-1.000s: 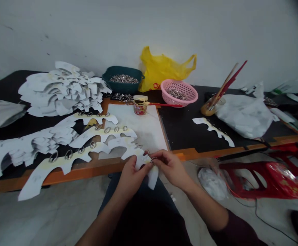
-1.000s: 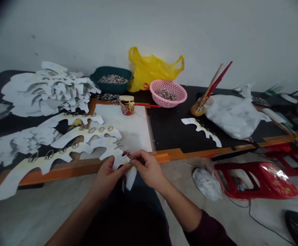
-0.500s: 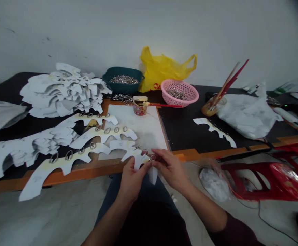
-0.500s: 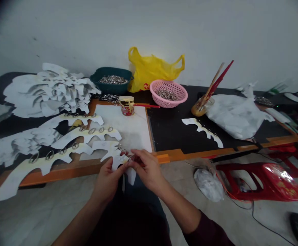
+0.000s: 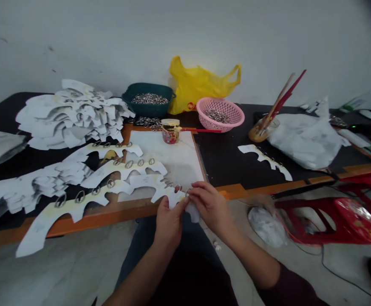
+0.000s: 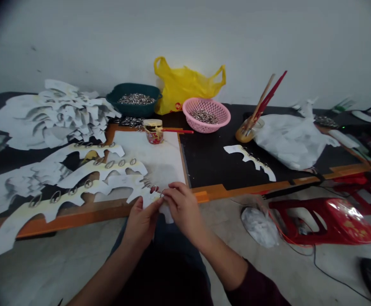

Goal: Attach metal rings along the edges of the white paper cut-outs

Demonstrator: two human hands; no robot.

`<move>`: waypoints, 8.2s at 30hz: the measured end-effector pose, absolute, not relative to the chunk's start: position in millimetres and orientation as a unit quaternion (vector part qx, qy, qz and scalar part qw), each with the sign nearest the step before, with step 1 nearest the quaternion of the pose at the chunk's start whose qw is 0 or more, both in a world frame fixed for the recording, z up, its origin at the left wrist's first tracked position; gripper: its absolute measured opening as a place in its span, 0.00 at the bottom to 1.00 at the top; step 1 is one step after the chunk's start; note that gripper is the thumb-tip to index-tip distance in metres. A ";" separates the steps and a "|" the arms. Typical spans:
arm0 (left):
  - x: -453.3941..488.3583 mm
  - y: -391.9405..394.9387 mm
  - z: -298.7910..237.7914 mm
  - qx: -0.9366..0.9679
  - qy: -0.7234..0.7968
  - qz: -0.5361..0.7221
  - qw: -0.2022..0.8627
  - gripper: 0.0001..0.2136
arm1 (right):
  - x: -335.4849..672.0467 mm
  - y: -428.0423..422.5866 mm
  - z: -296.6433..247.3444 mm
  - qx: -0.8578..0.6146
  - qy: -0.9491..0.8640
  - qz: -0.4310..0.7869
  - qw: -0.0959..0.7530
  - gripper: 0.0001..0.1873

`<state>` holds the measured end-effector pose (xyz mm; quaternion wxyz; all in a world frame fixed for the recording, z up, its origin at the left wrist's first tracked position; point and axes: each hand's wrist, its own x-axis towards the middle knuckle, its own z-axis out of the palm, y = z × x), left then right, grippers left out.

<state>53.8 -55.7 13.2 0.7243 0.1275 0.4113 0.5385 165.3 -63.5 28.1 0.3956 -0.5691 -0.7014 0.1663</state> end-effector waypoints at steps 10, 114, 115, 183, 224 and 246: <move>28.4 -57.5 15.2 0.398 0.437 0.415 0.692 0.17 | 186.7 -37.6 30.0 -0.549 -0.712 0.214 0.382 0.08; 17.0 -38.2 50.2 0.624 0.513 0.341 0.481 0.05 | 154.9 -68.0 23.0 -0.568 -0.550 0.362 0.494 0.04; 16.5 -38.4 49.6 0.628 0.512 0.340 0.478 0.05 | 156.6 -67.5 24.2 -0.561 -0.568 0.351 0.489 0.03; 24.3 -45.3 28.1 0.737 0.465 0.272 0.407 0.09 | 146.3 -87.0 17.0 -0.613 -0.506 0.349 0.496 0.02; 21.6 -49.9 17.8 0.630 0.520 0.413 0.402 0.04 | 154.4 -104.6 -5.5 -0.568 -0.333 0.477 0.582 0.05; 38.6 -61.8 12.5 0.501 0.447 0.433 0.602 0.04 | 149.1 -95.4 6.6 -0.553 -0.296 0.509 0.589 0.05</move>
